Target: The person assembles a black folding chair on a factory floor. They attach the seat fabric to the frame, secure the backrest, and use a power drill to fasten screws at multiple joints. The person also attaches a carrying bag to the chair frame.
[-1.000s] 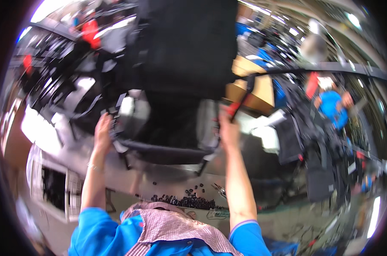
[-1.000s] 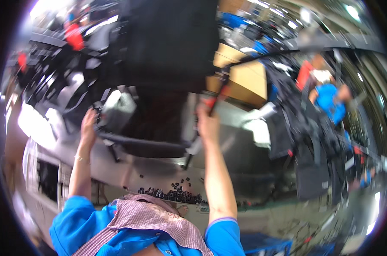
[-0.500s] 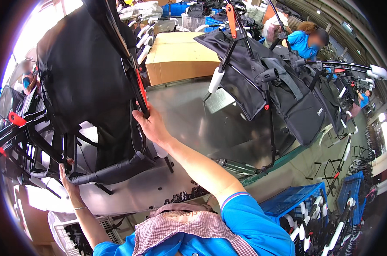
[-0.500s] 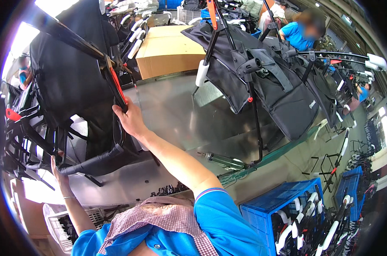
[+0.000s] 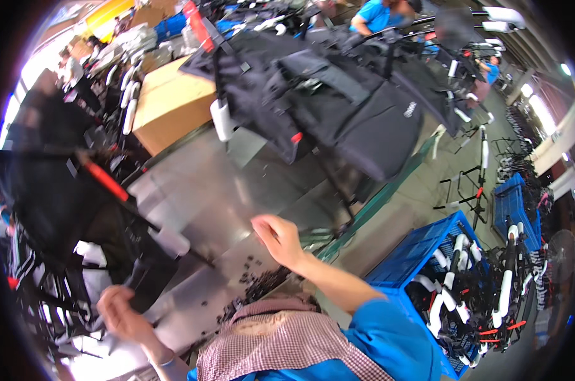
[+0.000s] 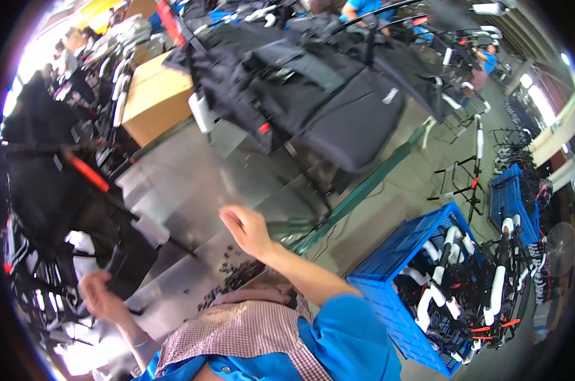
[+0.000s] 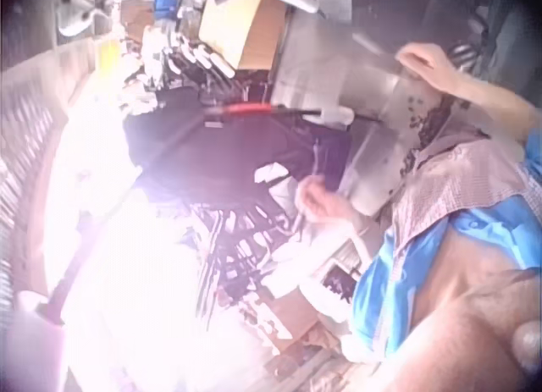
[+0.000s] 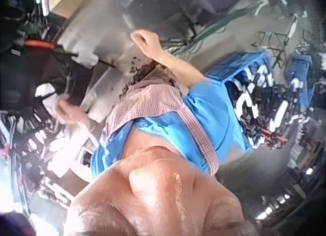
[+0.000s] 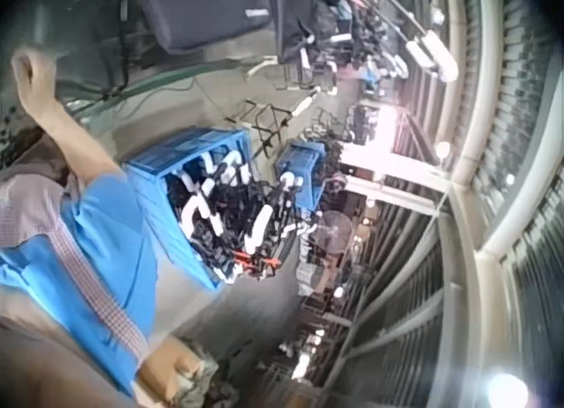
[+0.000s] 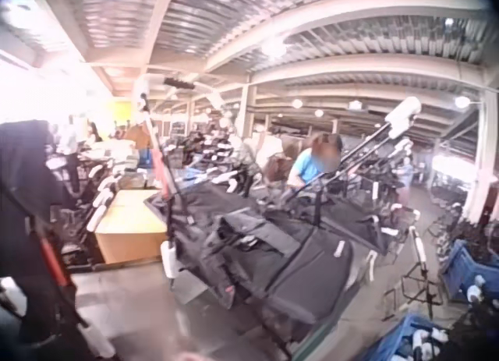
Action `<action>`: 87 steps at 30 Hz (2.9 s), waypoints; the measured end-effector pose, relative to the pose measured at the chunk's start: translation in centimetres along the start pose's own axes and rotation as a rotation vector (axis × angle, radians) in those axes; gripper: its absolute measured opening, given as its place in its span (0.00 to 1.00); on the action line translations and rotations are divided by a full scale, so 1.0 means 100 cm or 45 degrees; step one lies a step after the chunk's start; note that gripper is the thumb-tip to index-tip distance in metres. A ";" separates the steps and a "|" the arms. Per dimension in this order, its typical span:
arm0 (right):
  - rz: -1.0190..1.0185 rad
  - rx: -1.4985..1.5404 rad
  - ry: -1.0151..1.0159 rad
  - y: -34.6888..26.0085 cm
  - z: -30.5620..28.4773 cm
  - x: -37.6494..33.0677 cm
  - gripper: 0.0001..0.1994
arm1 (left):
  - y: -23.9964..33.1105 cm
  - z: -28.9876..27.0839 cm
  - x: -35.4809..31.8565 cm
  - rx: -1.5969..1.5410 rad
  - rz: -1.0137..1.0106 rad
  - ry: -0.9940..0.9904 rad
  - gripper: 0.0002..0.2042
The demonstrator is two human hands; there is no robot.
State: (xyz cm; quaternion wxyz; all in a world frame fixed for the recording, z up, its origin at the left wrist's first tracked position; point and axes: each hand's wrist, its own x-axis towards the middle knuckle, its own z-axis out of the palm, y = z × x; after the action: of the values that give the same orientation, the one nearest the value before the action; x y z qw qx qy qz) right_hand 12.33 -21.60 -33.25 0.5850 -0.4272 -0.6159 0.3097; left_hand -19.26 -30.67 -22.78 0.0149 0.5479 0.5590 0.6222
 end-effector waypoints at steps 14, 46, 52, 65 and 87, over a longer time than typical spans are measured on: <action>0.710 -0.144 0.506 0.044 -0.223 -0.091 0.10 | 0.107 0.427 -0.131 -1.255 -0.981 -0.665 0.06; 0.078 -0.586 0.532 -0.066 -0.254 0.101 0.15 | 0.072 0.201 0.094 -1.726 -1.005 -0.751 0.09; -0.262 -1.031 0.468 -0.096 -0.269 0.107 0.17 | 0.071 0.214 0.099 -2.052 -0.860 -0.767 0.10; -0.396 -1.997 0.418 -0.170 -0.256 0.176 0.19 | 0.080 0.243 0.130 -2.277 -0.831 -0.531 0.08; -0.449 -2.095 0.589 -0.152 -0.245 0.200 0.17 | 0.077 0.248 0.127 -2.209 -0.793 -0.571 0.11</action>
State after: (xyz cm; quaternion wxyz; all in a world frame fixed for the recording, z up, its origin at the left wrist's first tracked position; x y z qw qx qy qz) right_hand 35.00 -13.47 -7.73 0.2405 -0.6646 -0.5669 -0.4231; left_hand -2.45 -8.74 -14.44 0.6892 0.2788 0.0068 0.6688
